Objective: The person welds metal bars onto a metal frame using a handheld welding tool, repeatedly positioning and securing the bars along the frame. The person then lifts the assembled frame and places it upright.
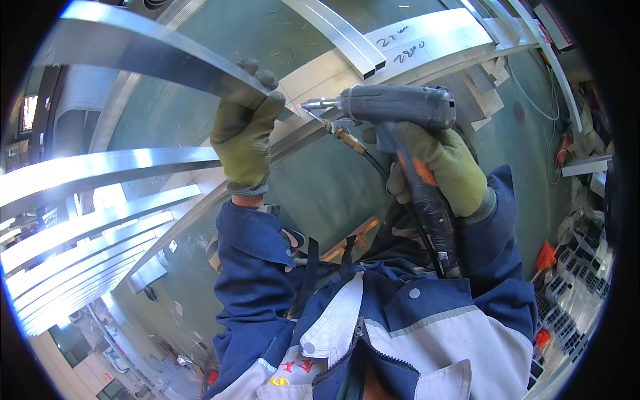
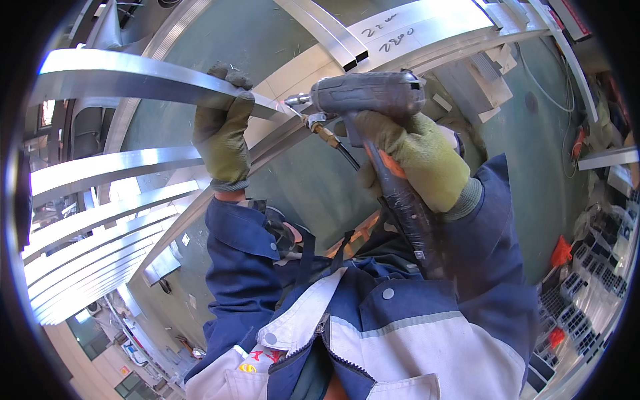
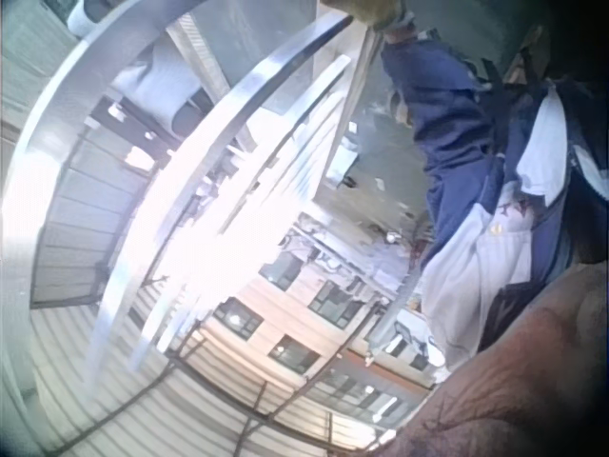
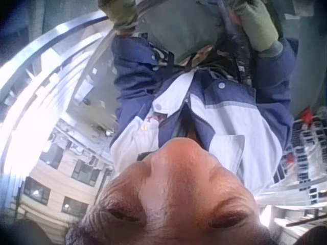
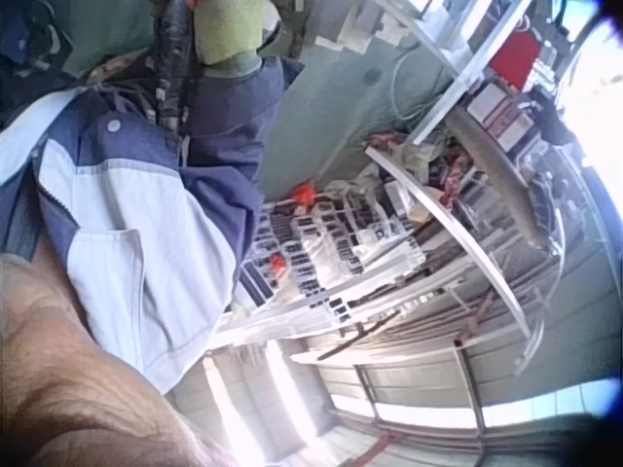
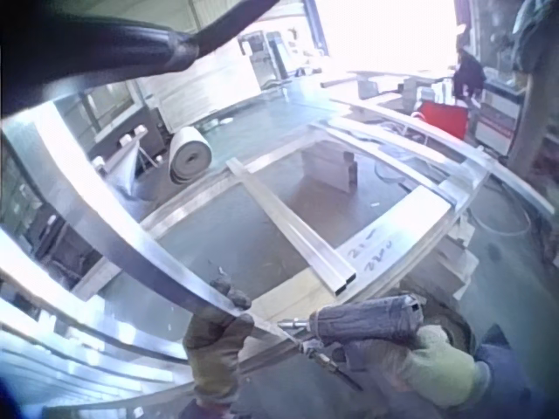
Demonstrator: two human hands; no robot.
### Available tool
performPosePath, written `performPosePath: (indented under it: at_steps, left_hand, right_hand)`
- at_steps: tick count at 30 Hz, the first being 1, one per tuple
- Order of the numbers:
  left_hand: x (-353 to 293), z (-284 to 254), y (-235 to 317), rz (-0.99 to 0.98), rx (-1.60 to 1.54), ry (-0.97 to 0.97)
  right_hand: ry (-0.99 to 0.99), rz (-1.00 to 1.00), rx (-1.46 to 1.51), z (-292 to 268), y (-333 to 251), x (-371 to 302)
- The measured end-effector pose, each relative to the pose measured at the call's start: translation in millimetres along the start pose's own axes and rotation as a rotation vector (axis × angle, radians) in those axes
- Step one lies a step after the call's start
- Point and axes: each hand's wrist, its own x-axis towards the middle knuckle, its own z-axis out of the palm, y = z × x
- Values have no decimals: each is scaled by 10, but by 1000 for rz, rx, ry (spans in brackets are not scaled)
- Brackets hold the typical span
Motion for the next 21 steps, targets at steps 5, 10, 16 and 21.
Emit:
performPosePath:
  at_steps: [5,10,16,21]
  left_hand:
    - [-17,15,-17,-14,-23,37]
    - [-10,3,-3,-35,-21,39]
    - [-14,13,-15,-2,-31,19]
    - [-16,32,-16,-1,-32,41]
  right_hand:
    - [-63,-49,-18,-6,30,67]
    - [-30,-49,-87,39,11,69]
    - [-41,-24,-120,102,-60,32]
    - [-45,-162,-187,156,-27,62]
